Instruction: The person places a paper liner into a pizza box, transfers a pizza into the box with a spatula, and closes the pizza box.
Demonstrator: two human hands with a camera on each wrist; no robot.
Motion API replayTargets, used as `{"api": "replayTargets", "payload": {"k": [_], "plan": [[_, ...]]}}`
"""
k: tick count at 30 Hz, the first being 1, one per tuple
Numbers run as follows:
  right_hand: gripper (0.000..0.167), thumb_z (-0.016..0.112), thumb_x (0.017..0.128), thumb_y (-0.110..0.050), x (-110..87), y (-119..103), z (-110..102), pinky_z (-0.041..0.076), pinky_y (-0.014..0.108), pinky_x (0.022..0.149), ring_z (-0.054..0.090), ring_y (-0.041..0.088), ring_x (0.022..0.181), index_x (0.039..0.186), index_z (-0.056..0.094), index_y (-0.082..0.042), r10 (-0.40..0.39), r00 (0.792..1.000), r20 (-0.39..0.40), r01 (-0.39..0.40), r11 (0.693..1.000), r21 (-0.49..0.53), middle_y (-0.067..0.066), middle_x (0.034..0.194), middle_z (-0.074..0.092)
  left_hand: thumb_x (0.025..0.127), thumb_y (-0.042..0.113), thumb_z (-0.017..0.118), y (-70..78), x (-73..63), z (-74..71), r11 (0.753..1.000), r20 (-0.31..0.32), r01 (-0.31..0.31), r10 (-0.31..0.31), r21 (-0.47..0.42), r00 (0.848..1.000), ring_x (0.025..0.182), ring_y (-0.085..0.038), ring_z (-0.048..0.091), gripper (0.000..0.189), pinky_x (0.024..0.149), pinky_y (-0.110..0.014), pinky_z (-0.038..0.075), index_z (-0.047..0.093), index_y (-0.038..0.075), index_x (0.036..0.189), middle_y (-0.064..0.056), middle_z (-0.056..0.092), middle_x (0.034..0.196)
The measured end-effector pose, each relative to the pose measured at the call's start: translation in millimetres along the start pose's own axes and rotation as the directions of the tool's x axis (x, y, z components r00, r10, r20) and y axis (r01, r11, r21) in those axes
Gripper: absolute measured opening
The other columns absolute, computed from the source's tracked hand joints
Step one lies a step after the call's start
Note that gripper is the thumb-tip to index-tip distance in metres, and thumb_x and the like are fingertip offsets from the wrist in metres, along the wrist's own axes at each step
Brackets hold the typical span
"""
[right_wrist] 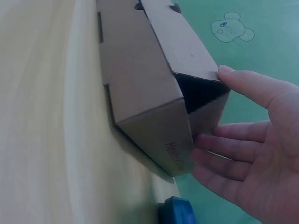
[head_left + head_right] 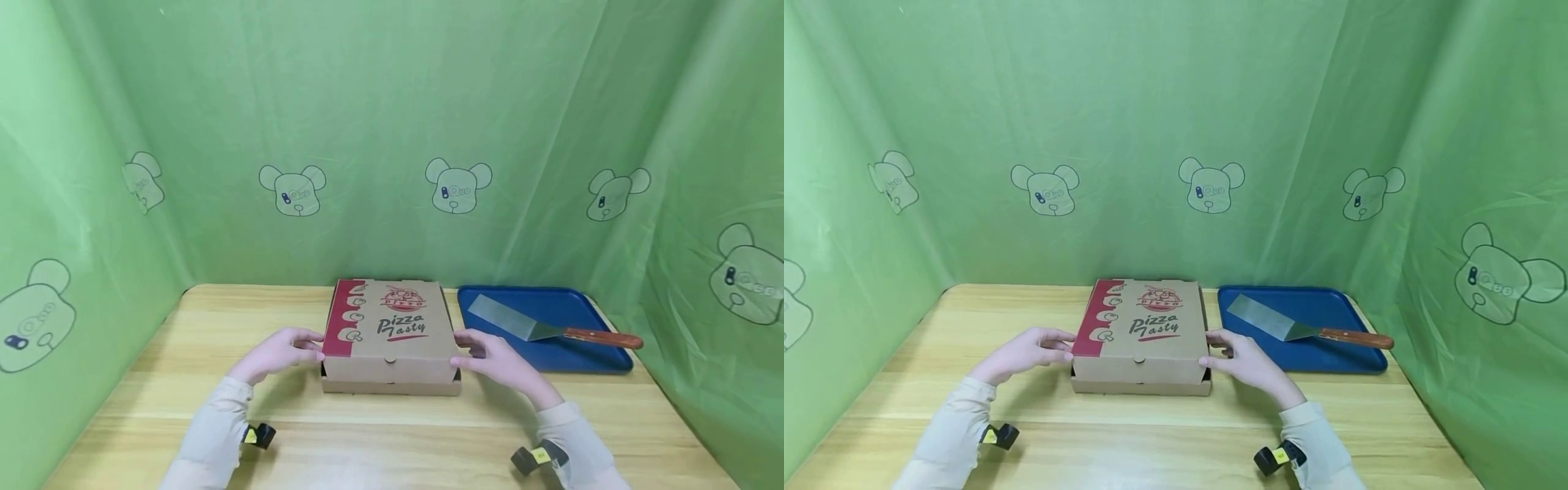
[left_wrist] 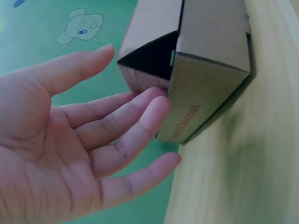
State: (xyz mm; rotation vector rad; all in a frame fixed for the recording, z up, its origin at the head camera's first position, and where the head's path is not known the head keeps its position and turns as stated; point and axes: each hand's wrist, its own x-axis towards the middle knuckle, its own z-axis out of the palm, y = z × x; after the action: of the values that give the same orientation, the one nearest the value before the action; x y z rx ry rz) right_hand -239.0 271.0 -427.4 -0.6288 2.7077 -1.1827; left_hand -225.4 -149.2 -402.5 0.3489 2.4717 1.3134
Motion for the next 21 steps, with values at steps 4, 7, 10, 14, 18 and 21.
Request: {"api": "replayTargets", "payload": {"k": [4,7,10,14,18,21], "plan": [[0.056,0.067,0.091,-0.037,-0.5,0,-6,0.051,0.049,0.099,0.060,0.034,0.119,0.134,0.055,-0.003,-0.013,1.000,-0.010,0.013,1.000,-0.018,0.018,0.129,0.062,0.090,0.028,0.066,3.0,-3.0,-6.5,1.000,0.008,-0.001,0.001,0.013,1.000,0.101,-0.020,0.065,0.056,0.085,-0.043,0.053,0.053,-0.001,0.136,-0.012,0.070,0.113],[0.054,0.065,0.093,-0.036,-2.7,-1,-10,0.052,0.049,0.097,0.062,0.033,0.116,0.133,0.055,-0.002,-0.013,1.000,-0.022,0.012,0.999,-0.033,0.017,0.127,0.063,0.091,0.025,0.064,5.1,-6.9,-9.6,1.000,-0.020,-0.019,0.019,0.018,1.000,0.098,-0.018,0.066,0.054,0.088,-0.045,0.053,0.052,-0.002,0.136,-0.014,0.070,0.113],[0.050,0.064,0.093,-0.035,-6.4,-2,-13,0.053,0.046,0.096,0.063,0.031,0.114,0.132,0.056,-0.004,0.001,0.999,-0.048,-0.003,0.999,-0.037,0.017,0.126,0.064,0.092,0.023,0.063,6.8,-11.6,-10.4,0.998,-0.062,-0.056,0.059,0.038,0.996,0.101,-0.021,0.065,0.050,0.095,-0.045,0.053,0.053,-0.002,0.134,-0.014,0.070,0.112],[0.036,0.066,0.093,-0.029,-11.9,-3,-14,0.057,0.035,0.090,0.066,0.023,0.106,0.122,0.063,-0.007,-0.023,0.994,-0.104,0.017,0.998,-0.057,0.013,0.116,0.069,0.094,0.024,0.062,6.7,-16.4,-9.0,0.990,-0.117,-0.099,0.111,0.098,0.987,0.104,-0.023,0.064,0.043,0.094,-0.042,0.054,0.058,-0.001,0.129,-0.013,0.069,0.113],[0.018,0.070,0.090,-0.025,-17.6,-4,-14,0.057,0.023,0.079,0.063,0.006,0.090,0.104,0.067,-0.013,-0.070,0.981,-0.181,0.051,0.993,-0.104,0.000,0.098,0.070,0.094,0.024,0.063,5.9,-19.6,-3.9,0.980,-0.176,-0.125,0.153,0.158,0.973,0.101,-0.021,0.065,0.032,0.091,-0.038,0.055,0.066,0.004,0.119,-0.011,0.070,0.114],[0.012,0.072,0.088,-0.023,-21.0,-5,-11,0.054,0.021,0.070,0.057,-0.001,0.080,0.096,0.068,-0.015,-0.110,0.970,-0.217,0.082,0.987,-0.135,-0.007,0.088,0.067,0.093,0.027,0.065,5.2,-21.2,2.3,0.972,-0.202,-0.125,0.166,0.199,0.965,0.095,-0.016,0.065,0.027,0.087,-0.034,0.055,0.070,0.009,0.112,-0.006,0.072,0.107]]}}
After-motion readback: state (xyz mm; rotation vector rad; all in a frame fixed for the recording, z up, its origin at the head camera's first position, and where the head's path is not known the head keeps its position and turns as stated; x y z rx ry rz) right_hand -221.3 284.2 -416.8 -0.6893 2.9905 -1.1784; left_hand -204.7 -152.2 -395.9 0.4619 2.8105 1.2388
